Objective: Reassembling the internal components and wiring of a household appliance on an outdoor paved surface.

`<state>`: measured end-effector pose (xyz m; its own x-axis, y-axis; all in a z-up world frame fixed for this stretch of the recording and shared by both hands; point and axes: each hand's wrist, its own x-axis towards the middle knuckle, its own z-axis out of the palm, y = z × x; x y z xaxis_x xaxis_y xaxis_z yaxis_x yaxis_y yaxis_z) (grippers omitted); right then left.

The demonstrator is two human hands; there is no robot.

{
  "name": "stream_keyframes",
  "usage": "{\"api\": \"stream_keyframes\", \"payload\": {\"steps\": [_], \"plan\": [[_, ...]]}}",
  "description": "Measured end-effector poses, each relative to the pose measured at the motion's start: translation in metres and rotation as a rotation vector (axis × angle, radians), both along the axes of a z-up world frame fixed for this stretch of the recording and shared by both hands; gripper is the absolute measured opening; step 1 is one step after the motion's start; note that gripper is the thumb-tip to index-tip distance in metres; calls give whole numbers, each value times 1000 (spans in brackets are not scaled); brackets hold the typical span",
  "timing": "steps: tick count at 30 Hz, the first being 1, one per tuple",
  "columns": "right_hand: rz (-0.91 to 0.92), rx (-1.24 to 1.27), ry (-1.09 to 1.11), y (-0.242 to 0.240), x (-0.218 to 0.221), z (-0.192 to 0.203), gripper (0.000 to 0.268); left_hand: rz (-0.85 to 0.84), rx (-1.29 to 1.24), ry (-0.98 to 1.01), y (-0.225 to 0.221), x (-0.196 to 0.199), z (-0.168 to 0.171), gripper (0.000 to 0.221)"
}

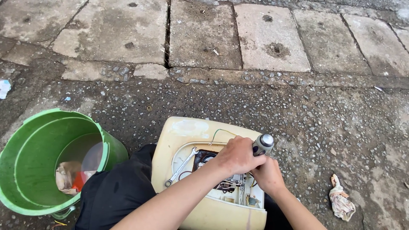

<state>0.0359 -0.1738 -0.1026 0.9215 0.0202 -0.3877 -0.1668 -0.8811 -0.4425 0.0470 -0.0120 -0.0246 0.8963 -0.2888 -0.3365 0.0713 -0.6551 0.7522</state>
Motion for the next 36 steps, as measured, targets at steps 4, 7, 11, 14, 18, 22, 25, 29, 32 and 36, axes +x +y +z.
{"api": "stream_keyframes", "payload": {"steps": [4,7,11,14,18,22,25,29,32,36], "plan": [[8,16,32,1,-1,8,16,-83,-34,-14,5,-3,5,39],[13,73,17,8,-4,26,11,-112,-117,-39,8,-4,-1,52],[20,150,-2,20,-4,53,19,-109,-64,-68,0,1,-5,48],[30,229,-17,25,-4,73,34,-87,-73,-85,-4,0,-5,45],[28,346,-51,16,-5,107,57,-99,-50,-95,-4,2,6,48],[23,458,-100,-4,-14,144,81,-186,61,-10,-5,2,4,47],[53,683,-164,-1,-28,167,73,-239,48,60,3,1,23,36],[99,639,-319,8,-37,158,35,-249,74,19,5,-1,26,36],[-8,518,-352,11,-36,157,32,-274,92,-52,7,-4,25,29],[-201,348,-519,9,-37,144,28,-235,-9,-408,4,-7,24,45]]}}
